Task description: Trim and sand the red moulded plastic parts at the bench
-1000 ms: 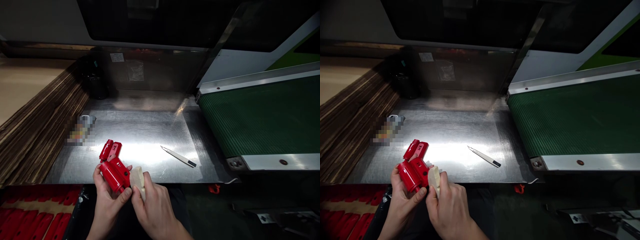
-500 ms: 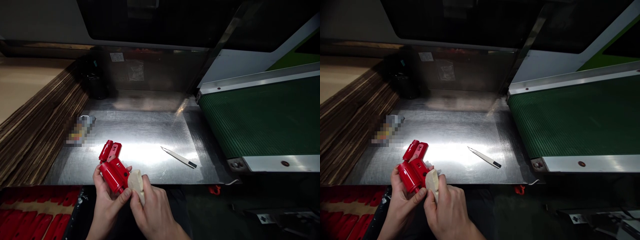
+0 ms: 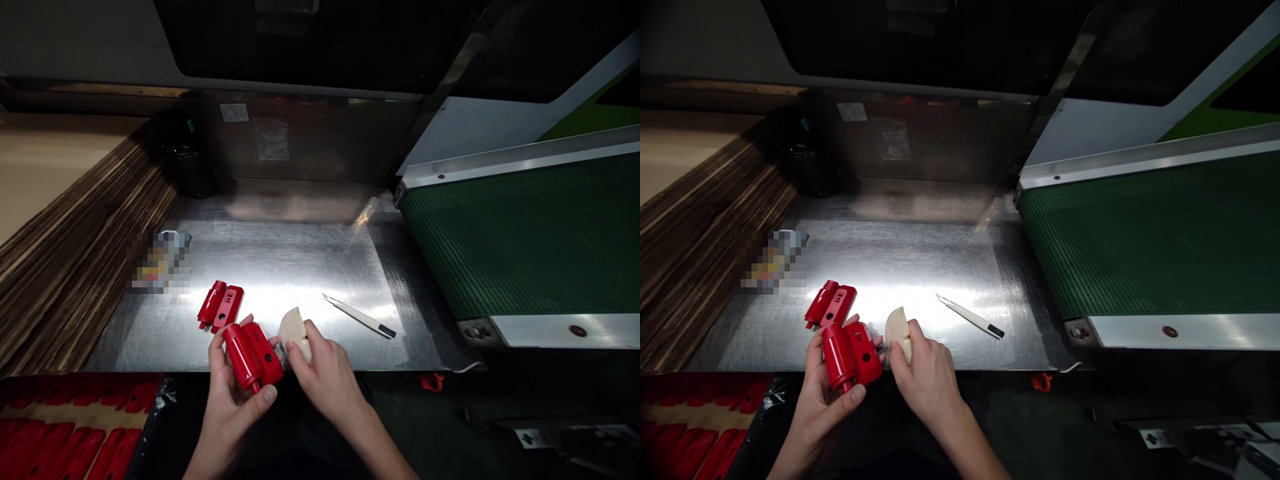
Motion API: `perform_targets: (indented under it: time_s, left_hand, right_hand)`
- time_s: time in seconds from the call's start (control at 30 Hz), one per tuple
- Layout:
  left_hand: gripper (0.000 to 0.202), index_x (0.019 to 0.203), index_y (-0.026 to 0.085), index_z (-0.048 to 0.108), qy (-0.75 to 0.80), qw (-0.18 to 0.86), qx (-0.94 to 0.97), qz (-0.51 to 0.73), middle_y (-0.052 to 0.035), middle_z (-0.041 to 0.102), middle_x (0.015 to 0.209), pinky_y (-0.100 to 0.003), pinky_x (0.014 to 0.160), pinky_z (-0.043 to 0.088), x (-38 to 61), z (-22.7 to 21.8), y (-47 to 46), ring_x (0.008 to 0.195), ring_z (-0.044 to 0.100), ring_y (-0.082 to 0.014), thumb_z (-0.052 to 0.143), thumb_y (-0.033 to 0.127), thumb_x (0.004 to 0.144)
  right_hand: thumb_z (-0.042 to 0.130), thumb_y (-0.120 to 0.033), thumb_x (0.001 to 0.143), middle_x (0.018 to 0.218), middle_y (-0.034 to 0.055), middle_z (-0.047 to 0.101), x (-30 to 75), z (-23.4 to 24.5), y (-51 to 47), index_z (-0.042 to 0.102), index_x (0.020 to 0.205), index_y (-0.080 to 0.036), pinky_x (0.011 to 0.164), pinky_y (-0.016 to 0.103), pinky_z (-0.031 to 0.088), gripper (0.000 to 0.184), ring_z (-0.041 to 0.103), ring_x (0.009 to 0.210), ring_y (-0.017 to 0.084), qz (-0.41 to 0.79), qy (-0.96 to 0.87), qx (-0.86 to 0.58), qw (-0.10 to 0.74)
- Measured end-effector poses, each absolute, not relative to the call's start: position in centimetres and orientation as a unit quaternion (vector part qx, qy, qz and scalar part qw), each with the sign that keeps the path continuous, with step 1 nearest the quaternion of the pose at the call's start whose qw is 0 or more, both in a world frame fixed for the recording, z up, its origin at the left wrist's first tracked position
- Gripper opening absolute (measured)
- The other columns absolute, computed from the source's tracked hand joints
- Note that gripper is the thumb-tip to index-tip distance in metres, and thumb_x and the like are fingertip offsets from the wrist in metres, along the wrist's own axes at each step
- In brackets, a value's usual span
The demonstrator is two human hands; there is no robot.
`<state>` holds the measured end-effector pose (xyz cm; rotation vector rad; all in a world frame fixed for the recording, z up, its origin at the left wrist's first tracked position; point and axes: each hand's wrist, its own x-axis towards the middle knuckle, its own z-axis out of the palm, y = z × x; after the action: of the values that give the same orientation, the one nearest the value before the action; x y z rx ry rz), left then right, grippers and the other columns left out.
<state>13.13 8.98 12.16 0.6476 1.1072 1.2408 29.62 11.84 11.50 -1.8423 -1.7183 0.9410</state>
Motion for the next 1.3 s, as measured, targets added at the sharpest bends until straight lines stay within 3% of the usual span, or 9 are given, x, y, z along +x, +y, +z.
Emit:
perform_targets:
  time_s: [0.2,0.37,0.5,0.63,0.7,0.8,0.93,1.17,1.3]
  left_hand:
    - [0.098,0.154,0.040,0.042,0.487,0.616,0.267,0.558,-0.0134,0.037,0.175,-0.047,0.104,0.065,12.7,11.4,9.4,0.136,0.066,-0.0419,0.098,0.033,0.074]
    - [0.108,0.157,0.038,0.037,0.477,0.624,0.243,0.569,-0.0167,0.047,0.167,-0.043,0.104,0.065,12.8,11.0,9.6,0.138,0.065,-0.0411,0.101,0.036,0.070]
    - [0.107,0.156,0.040,0.041,0.470,0.629,0.230,0.575,-0.0148,0.038,0.174,-0.046,0.106,0.064,12.7,11.2,9.6,0.139,0.064,-0.0429,0.102,0.036,0.069]
    - [0.106,0.161,0.040,0.040,0.445,0.654,0.218,0.572,-0.0145,0.045,0.171,-0.057,0.119,0.053,12.0,11.4,9.4,0.142,0.060,-0.0447,0.099,0.043,0.073]
    - [0.094,0.158,0.040,0.048,0.425,0.675,0.200,0.569,-0.0122,0.047,0.171,-0.060,0.126,0.044,11.7,11.6,9.3,0.144,0.059,-0.0444,0.095,0.045,0.077]
    - [0.068,0.144,0.033,0.068,0.402,0.705,0.168,0.559,-0.0106,0.054,0.167,-0.055,0.132,0.035,11.6,11.6,9.4,0.144,0.059,-0.0421,0.090,0.050,0.082]
    - [0.052,0.135,0.031,0.076,0.369,0.732,0.152,0.553,-0.0086,0.059,0.163,-0.054,0.131,0.038,11.7,11.3,9.7,0.143,0.061,-0.0400,0.081,0.056,0.090]
    - [0.044,0.144,0.039,0.069,0.330,0.778,0.144,0.515,-0.0037,0.056,0.166,-0.058,0.130,0.039,10.9,10.3,9.5,0.144,0.060,-0.0383,0.069,0.046,0.101]
    - [0.066,0.156,0.044,0.056,0.349,0.770,0.160,0.510,-0.0034,0.049,0.171,-0.059,0.127,0.042,11.2,10.7,9.2,0.146,0.058,-0.0411,0.078,0.037,0.094]
  right_hand:
    - [0.052,-0.045,0.100,0.069,-0.0009,0.073,29.7,12.2,11.3,0.062,0.099,-0.024,0.064,0.029,0.051,0.024,0.072,0.064,0.020,0.504,-0.507,-0.609,0.344]
    - [0.053,-0.044,0.100,0.077,0.0011,0.075,28.6,13.1,9.6,0.066,0.109,-0.022,0.066,0.029,0.052,0.027,0.072,0.065,0.020,0.494,-0.527,-0.579,0.377]
    - [0.048,-0.043,0.098,0.083,0.0044,0.077,28.1,13.4,9.3,0.063,0.109,-0.022,0.065,0.032,0.048,0.028,0.074,0.069,0.024,0.450,-0.587,-0.588,0.327]
    - [0.043,-0.045,0.098,0.064,-0.0008,0.063,29.2,12.7,10.8,0.051,0.091,-0.027,0.058,0.033,0.034,0.022,0.062,0.056,0.023,0.373,-0.579,-0.684,0.241]
    - [0.043,-0.047,0.098,0.062,-0.0027,0.059,30.0,12.0,11.8,0.047,0.088,-0.028,0.057,0.032,0.031,0.021,0.059,0.055,0.022,0.364,-0.578,-0.691,0.237]
    - [0.043,-0.048,0.099,0.066,-0.0024,0.059,30.8,10.8,13.2,0.045,0.088,-0.028,0.058,0.031,0.031,0.023,0.060,0.058,0.021,0.366,-0.587,-0.679,0.247]
    - [0.045,-0.048,0.098,0.066,-0.0024,0.056,30.7,9.6,13.7,0.043,0.087,-0.028,0.060,0.031,0.028,0.023,0.057,0.058,0.022,0.332,-0.598,-0.685,0.251]
    - [0.046,-0.047,0.098,0.068,-0.0005,0.063,30.6,8.7,12.9,0.048,0.092,-0.027,0.061,0.032,0.027,0.021,0.062,0.059,0.024,0.298,-0.625,-0.674,0.258]
    - [0.046,-0.046,0.098,0.069,-0.0003,0.066,30.6,8.7,12.8,0.049,0.091,-0.027,0.060,0.032,0.028,0.020,0.064,0.060,0.024,0.289,-0.634,-0.668,0.260]
